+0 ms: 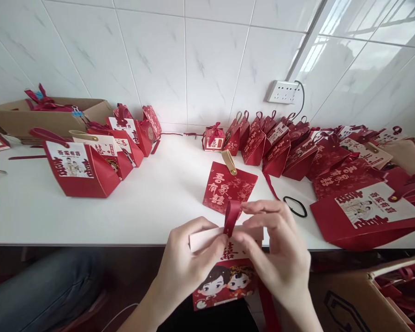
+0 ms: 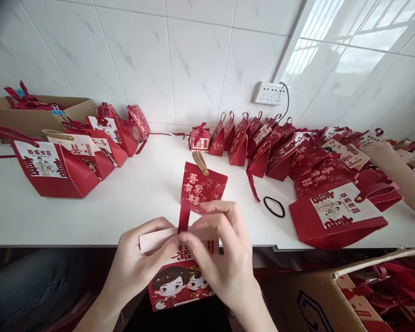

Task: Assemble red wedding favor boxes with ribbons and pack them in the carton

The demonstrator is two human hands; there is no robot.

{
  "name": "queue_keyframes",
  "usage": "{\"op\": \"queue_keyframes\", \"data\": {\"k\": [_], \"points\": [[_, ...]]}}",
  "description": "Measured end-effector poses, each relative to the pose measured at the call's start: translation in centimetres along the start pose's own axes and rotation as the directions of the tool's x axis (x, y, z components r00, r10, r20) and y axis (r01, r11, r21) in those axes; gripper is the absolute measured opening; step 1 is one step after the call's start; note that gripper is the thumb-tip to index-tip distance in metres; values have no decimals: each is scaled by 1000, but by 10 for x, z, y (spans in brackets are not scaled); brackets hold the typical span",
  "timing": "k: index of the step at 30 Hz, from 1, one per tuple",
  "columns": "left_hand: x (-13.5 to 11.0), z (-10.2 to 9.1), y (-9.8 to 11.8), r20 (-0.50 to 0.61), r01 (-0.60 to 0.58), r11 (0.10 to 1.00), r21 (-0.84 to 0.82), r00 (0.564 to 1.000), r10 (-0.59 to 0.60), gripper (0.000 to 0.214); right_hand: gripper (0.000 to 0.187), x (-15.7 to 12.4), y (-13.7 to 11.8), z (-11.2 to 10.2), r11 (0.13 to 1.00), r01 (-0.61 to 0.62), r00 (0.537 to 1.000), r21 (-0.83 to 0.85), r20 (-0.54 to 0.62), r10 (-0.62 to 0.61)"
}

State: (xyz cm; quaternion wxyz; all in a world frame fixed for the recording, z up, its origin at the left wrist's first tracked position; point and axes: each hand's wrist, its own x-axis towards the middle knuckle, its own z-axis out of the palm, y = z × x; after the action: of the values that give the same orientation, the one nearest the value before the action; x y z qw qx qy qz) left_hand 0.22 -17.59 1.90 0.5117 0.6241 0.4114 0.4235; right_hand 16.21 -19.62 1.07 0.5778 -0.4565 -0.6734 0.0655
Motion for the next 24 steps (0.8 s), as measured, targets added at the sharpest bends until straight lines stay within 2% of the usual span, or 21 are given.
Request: {"op": "queue_keyframes", "data": {"k": [2,5,8,11,15,17,20,22,23,24], "points": [[-1,1,2,-89,3,1000,-24,996,-5,20,20,-10,4,-5,1000,-19,998,2,58,19],[2,1,5,-213,46,995,-91,975,-65,27,32,-22,11,-8,963,-218,967,158,166,192],[6,0,4,-232,27,987,-157,971,-64,29,36,-31,16,-9,912,-343,919,223,278,278],[6,-4,-6,-193,-26,976,-217,981,-17,26,40,-38,18,-8,921,-322,933,221,237,270],[5,-12,-22,-71,-129,938,-321,991,112,28,41,-41,21,-5,929,-260,963,264,143,229],[6,-14,-27,-54,-140,944,-299,990,129,27,41,-41,22,-2,918,-260,964,298,130,231],[7,-12,-28,-45,-109,981,-161,994,103,21,40,-40,26,1,916,-274,960,294,144,241],[6,-8,-26,-106,-142,987,-75,985,134,21,39,-40,32,1,932,-264,960,249,158,230],[6,-7,-25,-187,-178,983,-41,968,167,21,36,-40,37,0,943,-254,962,217,160,222],[6,-7,-24,-297,-216,976,-6,933,205,21,33,-41,42,-2,953,-245,964,180,151,219]]}}
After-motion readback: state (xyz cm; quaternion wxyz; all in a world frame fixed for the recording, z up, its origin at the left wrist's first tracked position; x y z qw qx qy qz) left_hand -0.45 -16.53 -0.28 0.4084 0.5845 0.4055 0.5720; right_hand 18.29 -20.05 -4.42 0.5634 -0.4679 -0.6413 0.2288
